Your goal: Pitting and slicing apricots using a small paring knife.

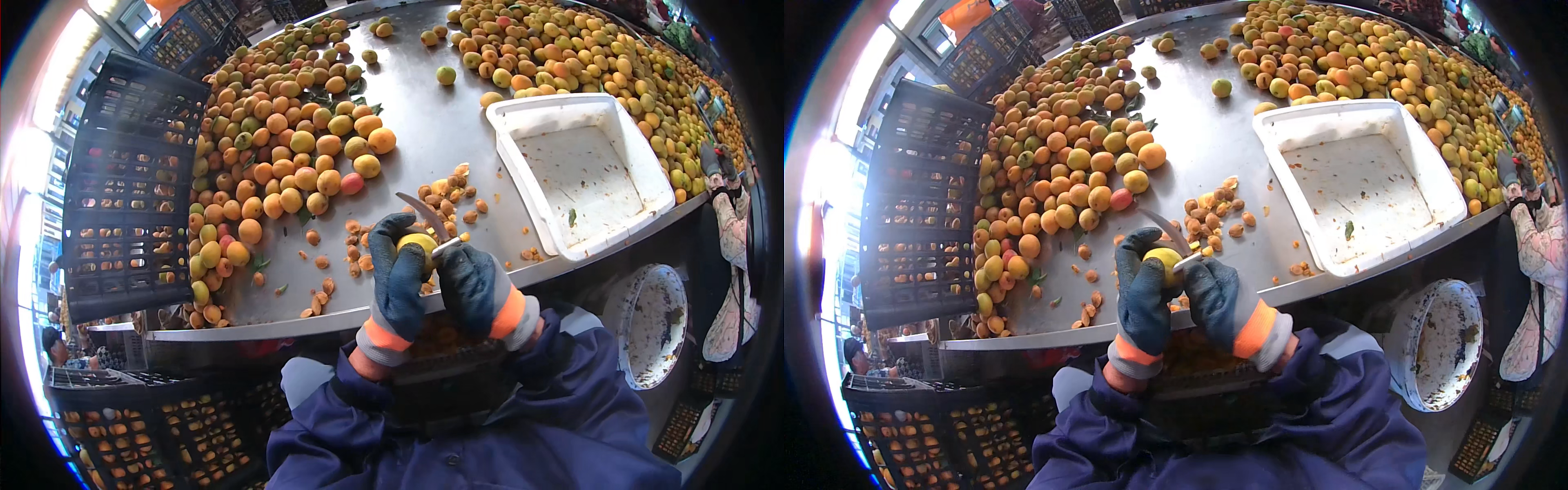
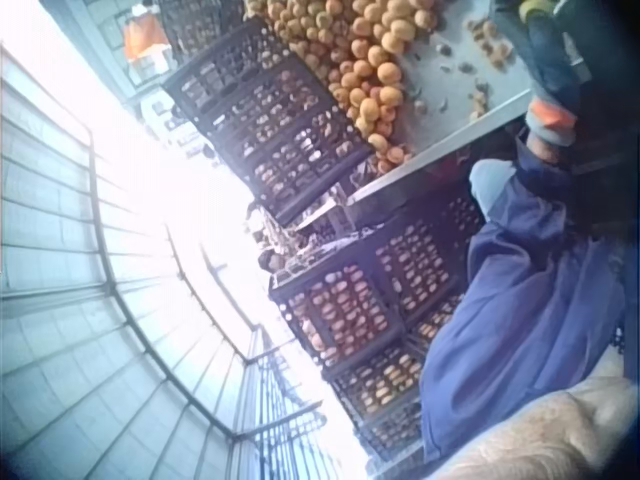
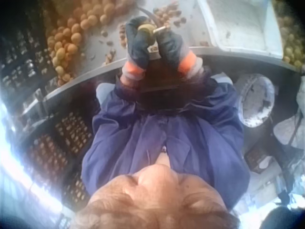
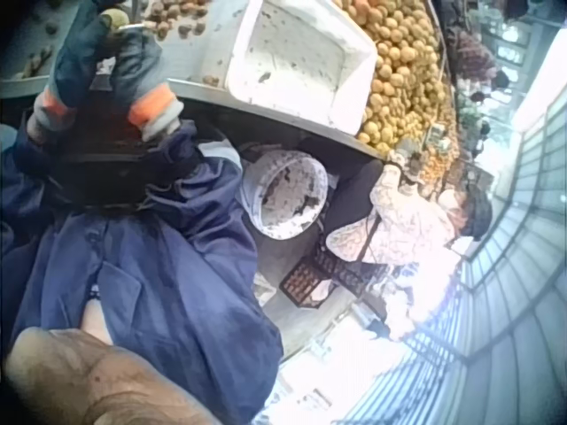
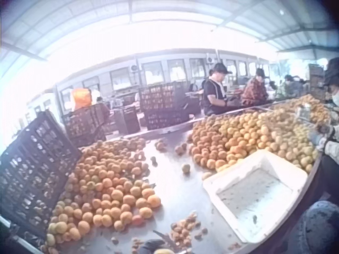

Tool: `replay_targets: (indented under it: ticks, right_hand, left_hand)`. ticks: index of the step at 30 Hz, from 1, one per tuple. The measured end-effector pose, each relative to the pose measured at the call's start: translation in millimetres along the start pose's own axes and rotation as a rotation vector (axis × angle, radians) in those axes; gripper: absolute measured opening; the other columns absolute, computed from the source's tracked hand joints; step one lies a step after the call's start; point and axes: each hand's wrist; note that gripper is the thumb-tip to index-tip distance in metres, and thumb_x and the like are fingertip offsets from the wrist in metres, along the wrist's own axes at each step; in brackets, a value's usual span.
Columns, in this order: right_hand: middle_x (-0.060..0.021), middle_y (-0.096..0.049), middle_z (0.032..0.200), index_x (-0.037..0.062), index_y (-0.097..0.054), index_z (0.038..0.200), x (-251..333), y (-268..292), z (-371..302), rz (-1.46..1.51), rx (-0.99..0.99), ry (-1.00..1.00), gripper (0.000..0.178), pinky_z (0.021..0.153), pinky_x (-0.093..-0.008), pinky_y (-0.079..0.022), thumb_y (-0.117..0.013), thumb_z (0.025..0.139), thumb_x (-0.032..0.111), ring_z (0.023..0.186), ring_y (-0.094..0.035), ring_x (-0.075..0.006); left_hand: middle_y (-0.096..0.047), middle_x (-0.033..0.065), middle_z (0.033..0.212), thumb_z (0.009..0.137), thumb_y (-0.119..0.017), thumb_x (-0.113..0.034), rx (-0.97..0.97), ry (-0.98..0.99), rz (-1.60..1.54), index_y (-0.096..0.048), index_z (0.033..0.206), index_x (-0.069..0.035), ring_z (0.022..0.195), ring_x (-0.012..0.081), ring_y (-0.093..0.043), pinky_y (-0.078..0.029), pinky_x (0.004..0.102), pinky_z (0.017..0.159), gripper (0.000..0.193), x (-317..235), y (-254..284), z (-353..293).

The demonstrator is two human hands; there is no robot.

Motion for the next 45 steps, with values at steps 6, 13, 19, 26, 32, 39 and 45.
replay_targets:
  ticks: [6, 13, 19, 26, 32, 39, 45]
  right_hand:
    - [-0.0173, -0.061, 0.088, 0.0024, -0.058, 0.098, 6, 10, -4, 0.112, 0.158, -0.192, 0.020, 0.068, -0.0415, -0.049, -0.064, 0.079, 0.003, 0.079, -0.061, -0.0356]
    - [-0.0180, -0.058, 0.070, 0.0068, -0.052, 0.097, 9, -6, -15, -0.277, -0.169, -0.182, 0.022, 0.056, -0.0416, -0.045, -0.048, 0.097, 0.028, 0.068, -0.059, -0.0424]
    - [-0.0166, -0.058, 0.068, 0.0081, -0.049, 0.097, 18, -10, -9, -0.380, -0.148, -0.160, 0.022, 0.054, -0.0462, -0.043, -0.048, 0.096, 0.030, 0.066, -0.059, -0.0413]
    - [-0.0161, -0.058, 0.068, 0.0094, -0.049, 0.096, 17, -15, -6, -0.387, -0.183, -0.098, 0.019, 0.052, -0.0470, -0.044, -0.049, 0.095, 0.028, 0.064, -0.059, -0.0412]
    - [-0.0165, -0.058, 0.068, 0.0094, -0.048, 0.097, 14, -20, -8, -0.433, -0.174, -0.131, 0.019, 0.052, -0.0474, -0.044, -0.048, 0.095, 0.029, 0.063, -0.059, -0.0413]
    - [-0.0169, -0.057, 0.064, 0.0096, -0.048, 0.095, 18, -18, -10, -0.471, -0.122, -0.184, 0.022, 0.051, -0.0477, -0.043, -0.045, 0.097, 0.031, 0.062, -0.058, -0.0415]
    - [-0.0154, -0.057, 0.061, 0.0092, -0.048, 0.095, 12, -21, -14, -0.530, -0.137, -0.152, 0.021, 0.051, -0.0480, -0.044, -0.046, 0.097, 0.030, 0.060, -0.058, -0.0407]
  left_hand:
    - [-0.055, 0.0084, 0.110, 0.096, -0.044, -0.021, 0.120, -0.085, -0.186, -0.047, 0.126, -0.001, 0.101, 0.0154, -0.056, -0.048, 0.0272, 0.086, 0.036, 5, 9, 2]
    - [-0.056, 0.0101, 0.112, 0.098, -0.048, -0.029, 0.123, 0.146, -0.690, -0.048, 0.126, -0.002, 0.103, 0.0211, -0.057, -0.049, 0.0368, 0.092, 0.040, 19, 20, 10]
    - [-0.056, 0.0105, 0.112, 0.098, -0.046, -0.030, 0.122, 0.245, -0.829, -0.047, 0.126, -0.002, 0.103, 0.0227, -0.057, -0.048, 0.0368, 0.092, 0.040, 21, 17, 8]
    - [-0.055, 0.0116, 0.117, 0.088, -0.062, -0.005, 0.274, 0.222, -0.972, -0.044, 0.129, 0.001, 0.107, 0.0222, -0.056, -0.048, 0.0350, 0.093, 0.045, 16, 19, 5]
    - [-0.056, 0.0095, 0.114, 0.098, -0.049, -0.024, 0.191, -0.267, 0.063, -0.046, 0.126, -0.001, 0.104, 0.0184, -0.056, -0.049, 0.0311, 0.089, 0.036, 20, 18, -3]
    - [-0.055, 0.0086, 0.106, 0.100, -0.042, -0.035, 0.084, 0.202, -0.632, -0.046, 0.122, -0.004, 0.092, 0.0191, -0.057, -0.050, 0.0289, 0.078, 0.039, 4, 7, -2]
    - [-0.053, 0.0061, 0.107, 0.097, -0.044, -0.023, 0.061, 0.129, -0.517, -0.037, 0.133, -0.009, 0.093, 0.0157, -0.056, -0.050, 0.0295, 0.079, 0.039, 1, 8, -4]
Point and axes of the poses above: each hand's wrist, its own z-axis towards the middle knuckle, its own y-axis out of the back of the hand, x = y × z
